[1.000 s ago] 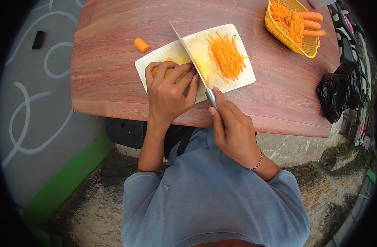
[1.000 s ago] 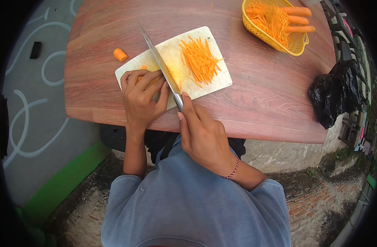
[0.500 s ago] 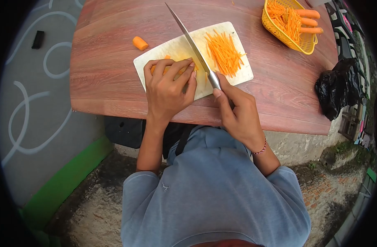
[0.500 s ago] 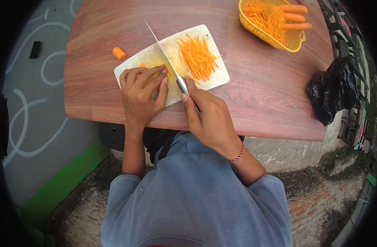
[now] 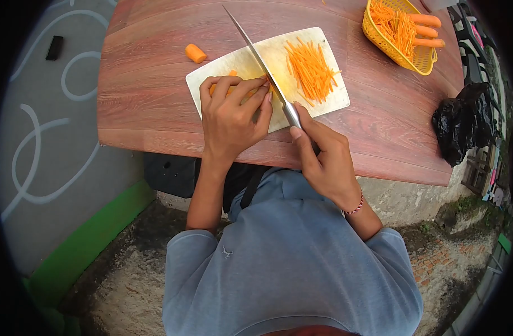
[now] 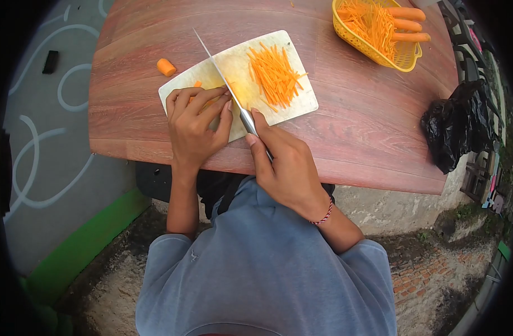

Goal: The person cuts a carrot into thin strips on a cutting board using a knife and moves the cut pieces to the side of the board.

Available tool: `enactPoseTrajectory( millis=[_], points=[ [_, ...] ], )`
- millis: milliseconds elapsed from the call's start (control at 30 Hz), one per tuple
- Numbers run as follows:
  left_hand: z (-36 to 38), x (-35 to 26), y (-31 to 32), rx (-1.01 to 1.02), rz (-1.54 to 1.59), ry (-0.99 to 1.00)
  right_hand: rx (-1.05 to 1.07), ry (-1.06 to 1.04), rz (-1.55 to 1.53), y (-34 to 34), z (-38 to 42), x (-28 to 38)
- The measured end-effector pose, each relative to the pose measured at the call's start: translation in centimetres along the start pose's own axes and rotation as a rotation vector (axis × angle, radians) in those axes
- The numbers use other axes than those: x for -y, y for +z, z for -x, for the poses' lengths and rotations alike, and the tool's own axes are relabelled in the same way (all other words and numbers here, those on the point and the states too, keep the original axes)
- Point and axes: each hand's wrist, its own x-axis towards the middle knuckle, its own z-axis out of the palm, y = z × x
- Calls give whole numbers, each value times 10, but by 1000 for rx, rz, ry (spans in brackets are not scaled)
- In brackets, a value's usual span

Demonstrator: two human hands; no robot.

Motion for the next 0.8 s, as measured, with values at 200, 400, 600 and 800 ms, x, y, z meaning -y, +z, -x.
enactPoseTrajectory(
  millis=[200, 400, 600, 800],
  points=[
    [1, 2, 1, -10, 9, 7, 6, -19, 53, -1, 7, 0],
    [1, 2, 2, 2, 6, 7, -22, -37, 99, 12, -14, 2],
    [1, 1, 3, -17, 3, 6, -2, -5, 75, 4, -32, 1],
    [3, 2, 4, -25, 7, -1, 6, 175, 2, -7, -24, -1]
  ],
)
